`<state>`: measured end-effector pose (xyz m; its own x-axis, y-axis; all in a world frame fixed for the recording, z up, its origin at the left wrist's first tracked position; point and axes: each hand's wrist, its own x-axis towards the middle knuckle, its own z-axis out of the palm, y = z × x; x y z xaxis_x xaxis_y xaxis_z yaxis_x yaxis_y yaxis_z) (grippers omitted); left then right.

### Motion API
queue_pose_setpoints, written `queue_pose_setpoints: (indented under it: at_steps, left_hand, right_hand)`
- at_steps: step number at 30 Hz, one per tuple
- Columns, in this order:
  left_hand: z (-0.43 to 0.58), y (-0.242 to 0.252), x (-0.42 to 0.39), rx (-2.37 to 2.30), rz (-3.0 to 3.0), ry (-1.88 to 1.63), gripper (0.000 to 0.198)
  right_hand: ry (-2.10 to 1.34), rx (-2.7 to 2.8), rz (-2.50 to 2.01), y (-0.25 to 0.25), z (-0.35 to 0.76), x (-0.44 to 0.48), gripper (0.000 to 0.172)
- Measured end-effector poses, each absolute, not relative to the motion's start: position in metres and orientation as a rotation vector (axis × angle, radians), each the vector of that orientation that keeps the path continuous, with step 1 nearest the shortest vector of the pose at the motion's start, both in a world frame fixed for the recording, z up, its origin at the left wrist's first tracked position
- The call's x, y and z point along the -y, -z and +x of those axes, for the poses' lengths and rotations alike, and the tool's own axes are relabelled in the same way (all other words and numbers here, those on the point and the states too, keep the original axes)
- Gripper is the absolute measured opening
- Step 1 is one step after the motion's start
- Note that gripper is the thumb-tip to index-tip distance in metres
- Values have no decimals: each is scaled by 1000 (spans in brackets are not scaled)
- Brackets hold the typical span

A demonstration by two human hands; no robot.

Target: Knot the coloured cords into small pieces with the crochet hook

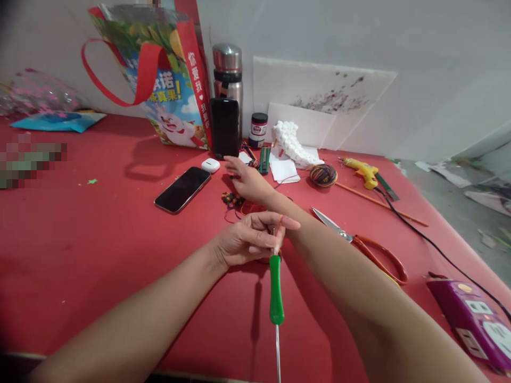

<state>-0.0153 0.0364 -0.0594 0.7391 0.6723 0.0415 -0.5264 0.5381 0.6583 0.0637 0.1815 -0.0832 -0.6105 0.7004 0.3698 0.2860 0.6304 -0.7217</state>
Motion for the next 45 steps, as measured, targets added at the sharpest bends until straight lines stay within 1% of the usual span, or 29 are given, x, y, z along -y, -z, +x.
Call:
queue_pose_setpoints:
  at_steps: [3, 4, 6, 8, 10, 13, 14, 17, 18, 23, 24, 27, 29, 32, 35, 38, 41, 42, 43, 45]
  left_hand:
    - [-15, 60, -36, -228, 686, -723, 34]
    - [-15, 60, -36, -230, 679, -723, 33]
    - [-15, 60, -36, -233, 673, -717, 33]
    - [-16, 60, -36, -234, 681, -713, 33]
    - [-16, 60, -37, -227, 694, -717, 33]
    - [-17, 60, -37, -233, 704, -724, 33]
    - [-17, 60, -37, -239, 702, -726, 32]
    - [-17, 59, -37, -236, 687, -733, 32]
    - [-17, 59, -37, -229, 685, -731, 32]
    - [-16, 59, -37, -238, 694, -721, 34]
    - [-16, 59, -37, -240, 692, -724, 33]
    - [-16, 60, -37, -233, 682, -722, 31]
    - [-16, 60, -37, -215, 677, -721, 32]
    - [-16, 60, -37, -203, 690, -731, 32]
    - [-15, 61, -37, -218, 707, -731, 33]
    - [-15, 61, -37, -219, 707, -714, 34]
    - [-16, 61, -37, -229, 700, -712, 34]
    - [-16, 61, -37, -235, 700, -714, 34]
    - [-16, 60, -37, -241, 703, -710, 35]
    - [-17, 59, -36, -241, 712, -685, 36]
  right_hand:
    - [-886, 2048, -787, 77, 74, -177, 73]
    - [-846, 2015, -834, 74, 78, -175, 68]
    - [-710, 1999, -966, 71, 86, -169, 48]
    - [-589, 2027, -1094, 73, 91, -166, 34]
    - [-546, 2014, -1163, 78, 91, -168, 31]
    - [-484, 2023, -1211, 85, 84, -178, 35]
    - [-465, 2048, -1200, 86, 80, -182, 32]
    - [-415, 2149, -1137, 85, 70, -187, 16]
    - [-406, 2176, -1124, 85, 68, -187, 13]
    - [-384, 2224, -1166, 83, 64, -187, 12]
    - [-362, 2219, -1184, 82, 63, -189, 14]
    - [-274, 2216, -1218, 79, 60, -192, 29]
    - [-246, 2266, -1200, 77, 58, -189, 34]
    - [-260, 2376, -1126, 76, 61, -179, 31]
    - [-295, 2430, -1066, 73, 78, -164, 32]
    - [-352, 2351, -1018, 70, 100, -151, 33]
    - [-510, 2197, -1046, 68, 111, -141, 15]
    - [-608, 2226, -1034, 67, 111, -138, 13]
    - [-683, 2279, -1003, 67, 109, -136, 16]
    - [-725, 2359, -941, 68, 104, -132, 21]
